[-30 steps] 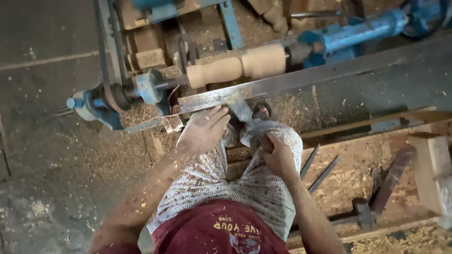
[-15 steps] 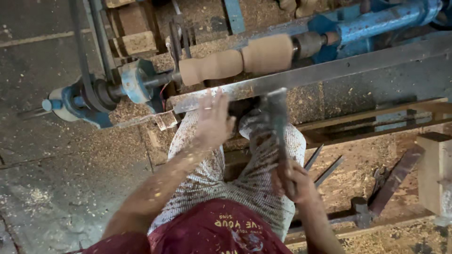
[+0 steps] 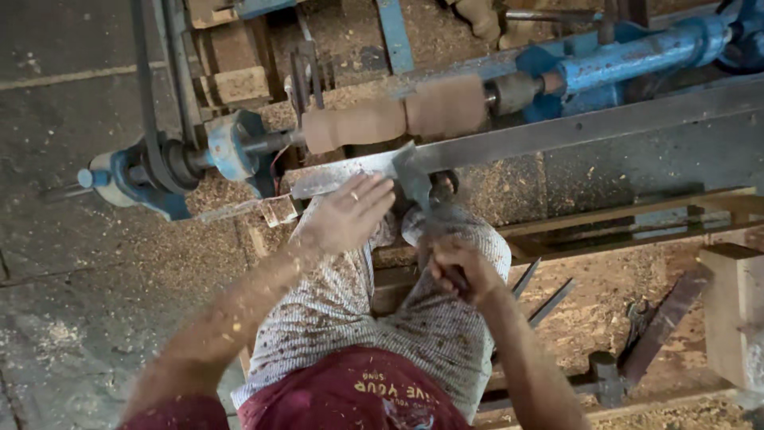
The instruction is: The person uses a chisel to shape a cylindrical wooden blank mounted on a lathe. They smooth the surface and carve decorative grooves along the length of the piece while it spins.
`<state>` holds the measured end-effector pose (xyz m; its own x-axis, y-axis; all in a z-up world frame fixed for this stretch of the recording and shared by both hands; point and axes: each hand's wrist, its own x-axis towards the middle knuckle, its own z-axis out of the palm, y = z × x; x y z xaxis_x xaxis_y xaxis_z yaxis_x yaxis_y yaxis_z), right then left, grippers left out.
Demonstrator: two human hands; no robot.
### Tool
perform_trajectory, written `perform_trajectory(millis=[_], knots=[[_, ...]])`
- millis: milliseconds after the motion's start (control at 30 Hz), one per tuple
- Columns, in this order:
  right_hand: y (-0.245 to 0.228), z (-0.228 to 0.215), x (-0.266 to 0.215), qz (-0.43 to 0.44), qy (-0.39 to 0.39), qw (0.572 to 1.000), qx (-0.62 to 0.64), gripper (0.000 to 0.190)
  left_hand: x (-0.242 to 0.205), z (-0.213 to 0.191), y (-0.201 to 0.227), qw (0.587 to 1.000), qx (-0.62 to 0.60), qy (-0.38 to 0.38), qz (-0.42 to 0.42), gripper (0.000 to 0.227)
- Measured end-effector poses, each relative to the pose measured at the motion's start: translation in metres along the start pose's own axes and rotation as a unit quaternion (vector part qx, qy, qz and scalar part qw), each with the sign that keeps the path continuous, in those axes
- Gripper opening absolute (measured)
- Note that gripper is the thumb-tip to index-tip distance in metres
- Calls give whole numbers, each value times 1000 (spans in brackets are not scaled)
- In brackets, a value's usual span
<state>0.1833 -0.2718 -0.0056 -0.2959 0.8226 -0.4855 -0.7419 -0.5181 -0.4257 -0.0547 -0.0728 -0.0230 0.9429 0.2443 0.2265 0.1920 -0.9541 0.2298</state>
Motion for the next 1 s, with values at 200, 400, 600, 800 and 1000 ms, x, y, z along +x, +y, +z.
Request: perform_trajectory(millis=[200,400,600,800,1000], knots=[[-47,14,-3,78,244,936,-243,43,47,-16,-53,976,36,-158,146,83],[-69,4,5,8,239,885,-398,50,53,-18,-57,971,34,-191,138,86],[-65,-4,4,16,251,885,-392,42,55,-16,-53,976,44,-168,130,85],[-70,-7,8,-28,194,887,-419,27,52,-21,-53,982,10,-152,111,88],[-70,-1,8,-10,206,889,-408,39,53,-20,-51,985,25,-130,113,84]])
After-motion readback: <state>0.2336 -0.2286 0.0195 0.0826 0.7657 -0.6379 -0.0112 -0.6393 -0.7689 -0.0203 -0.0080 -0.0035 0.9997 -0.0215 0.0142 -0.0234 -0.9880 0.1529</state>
